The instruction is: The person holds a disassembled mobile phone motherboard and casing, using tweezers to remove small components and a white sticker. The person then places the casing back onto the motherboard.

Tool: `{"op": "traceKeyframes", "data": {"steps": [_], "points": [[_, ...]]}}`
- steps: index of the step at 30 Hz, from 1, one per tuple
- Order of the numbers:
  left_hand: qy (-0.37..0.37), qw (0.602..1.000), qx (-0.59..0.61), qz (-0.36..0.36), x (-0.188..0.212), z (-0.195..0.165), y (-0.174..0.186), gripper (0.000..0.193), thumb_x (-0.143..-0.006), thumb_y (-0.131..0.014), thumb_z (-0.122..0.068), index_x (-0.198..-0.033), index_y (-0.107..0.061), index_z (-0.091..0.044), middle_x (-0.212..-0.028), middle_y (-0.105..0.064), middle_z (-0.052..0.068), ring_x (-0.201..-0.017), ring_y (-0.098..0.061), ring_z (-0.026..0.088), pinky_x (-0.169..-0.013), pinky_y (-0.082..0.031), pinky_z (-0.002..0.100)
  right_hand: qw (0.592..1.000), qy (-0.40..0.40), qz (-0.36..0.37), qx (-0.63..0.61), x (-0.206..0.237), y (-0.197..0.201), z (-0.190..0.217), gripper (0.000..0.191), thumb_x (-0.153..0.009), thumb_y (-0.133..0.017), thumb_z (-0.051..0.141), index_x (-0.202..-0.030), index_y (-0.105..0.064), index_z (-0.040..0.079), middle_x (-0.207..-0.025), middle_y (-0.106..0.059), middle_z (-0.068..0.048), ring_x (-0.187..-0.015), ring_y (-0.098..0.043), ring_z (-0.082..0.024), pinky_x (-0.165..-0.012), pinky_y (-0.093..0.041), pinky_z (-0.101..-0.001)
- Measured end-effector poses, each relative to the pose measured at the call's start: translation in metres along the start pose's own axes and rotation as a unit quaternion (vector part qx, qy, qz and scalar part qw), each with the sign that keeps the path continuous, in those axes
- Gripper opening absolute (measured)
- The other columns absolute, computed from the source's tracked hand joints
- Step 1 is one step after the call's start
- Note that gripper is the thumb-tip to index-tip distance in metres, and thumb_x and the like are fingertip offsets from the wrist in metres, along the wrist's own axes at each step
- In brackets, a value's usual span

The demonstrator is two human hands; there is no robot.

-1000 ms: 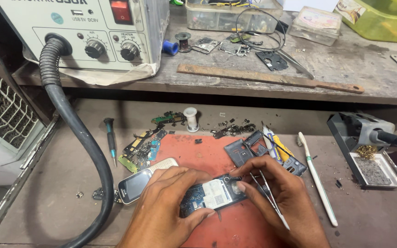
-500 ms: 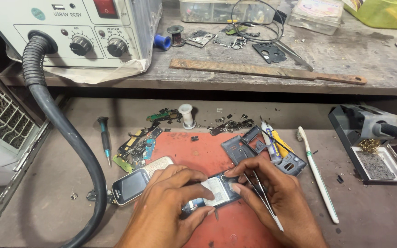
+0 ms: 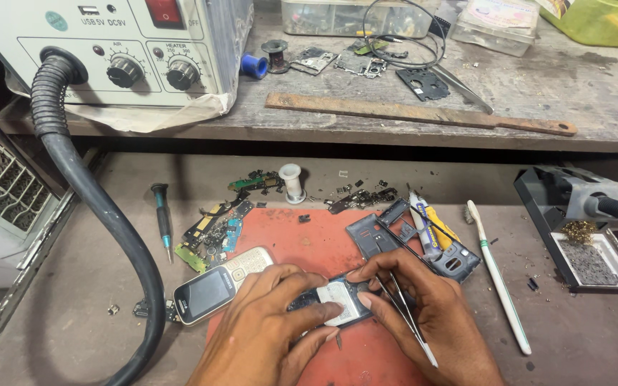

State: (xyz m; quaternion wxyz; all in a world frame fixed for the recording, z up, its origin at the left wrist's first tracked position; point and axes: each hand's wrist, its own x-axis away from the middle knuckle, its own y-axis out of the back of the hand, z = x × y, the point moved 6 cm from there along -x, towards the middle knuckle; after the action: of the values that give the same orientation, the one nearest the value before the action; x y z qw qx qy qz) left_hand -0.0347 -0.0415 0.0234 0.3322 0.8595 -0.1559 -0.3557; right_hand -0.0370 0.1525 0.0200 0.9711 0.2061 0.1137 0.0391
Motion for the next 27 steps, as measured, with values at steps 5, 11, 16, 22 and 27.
{"op": "traceKeyframes", "data": {"steps": [5, 11, 16, 22, 27], "points": [[0.004, 1.0, 0.009, -0.022, 0.005, -0.001, -0.008, 0.026, -0.077, -0.084, -0.018, -0.102, -0.081, -0.011, -0.117, -0.07, 0.01, -0.115, -0.062, 0.03, -0.093, -0.049, 0.043, 1.0, -0.006, -0.008, 0.011, 0.0, 0.0, -0.003, 0.029, -0.082, -0.075, -0.004, -0.108, -0.068, 0.002, -0.102, -0.076, -0.005, -0.098, -0.072, -0.009, -0.084, -0.06, -0.0261], [0.044, 0.996, 0.057, -0.052, 0.005, 0.003, -0.01, 0.033, -0.07, -0.086, -0.013, -0.103, -0.08, -0.008, -0.117, -0.071, 0.009, -0.111, -0.066, 0.027, -0.089, -0.05, 0.04, 0.999, -0.001, -0.013, 0.033, 0.002, 0.002, -0.004, 0.029, -0.08, -0.077, -0.002, -0.107, -0.068, 0.003, -0.102, -0.075, -0.005, -0.093, -0.072, -0.009, -0.081, -0.06, -0.0257], [0.071, 0.994, 0.065, -0.052, 0.005, 0.005, -0.01, 0.032, -0.069, -0.088, -0.014, -0.099, -0.08, -0.007, -0.116, -0.072, 0.008, -0.111, -0.066, 0.026, -0.091, -0.049, 0.041, 1.0, 0.002, -0.01, 0.026, 0.001, 0.001, -0.004, 0.028, -0.081, -0.077, -0.002, -0.107, -0.068, 0.003, -0.102, -0.075, -0.006, -0.094, -0.072, -0.009, -0.082, -0.06, -0.026], [0.072, 0.996, 0.05, -0.025, 0.005, 0.004, -0.012, 0.028, -0.073, -0.085, -0.014, -0.101, -0.081, -0.008, -0.119, -0.071, 0.009, -0.113, -0.064, 0.026, -0.094, -0.048, 0.041, 0.999, -0.017, -0.007, 0.029, 0.0, 0.001, -0.004, 0.028, -0.081, -0.077, -0.002, -0.107, -0.068, 0.003, -0.102, -0.075, -0.005, -0.097, -0.074, -0.009, -0.083, -0.061, -0.0268], [0.043, 0.998, 0.023, -0.028, 0.007, 0.003, -0.015, 0.028, -0.074, -0.082, -0.016, -0.101, -0.081, -0.007, -0.12, -0.07, 0.011, -0.116, -0.061, 0.029, -0.095, -0.047, 0.043, 1.0, -0.022, -0.003, 0.01, 0.0, 0.0, -0.003, 0.028, -0.081, -0.075, -0.004, -0.107, -0.068, 0.003, -0.101, -0.077, -0.005, -0.099, -0.073, -0.009, -0.084, -0.062, -0.027]]}}
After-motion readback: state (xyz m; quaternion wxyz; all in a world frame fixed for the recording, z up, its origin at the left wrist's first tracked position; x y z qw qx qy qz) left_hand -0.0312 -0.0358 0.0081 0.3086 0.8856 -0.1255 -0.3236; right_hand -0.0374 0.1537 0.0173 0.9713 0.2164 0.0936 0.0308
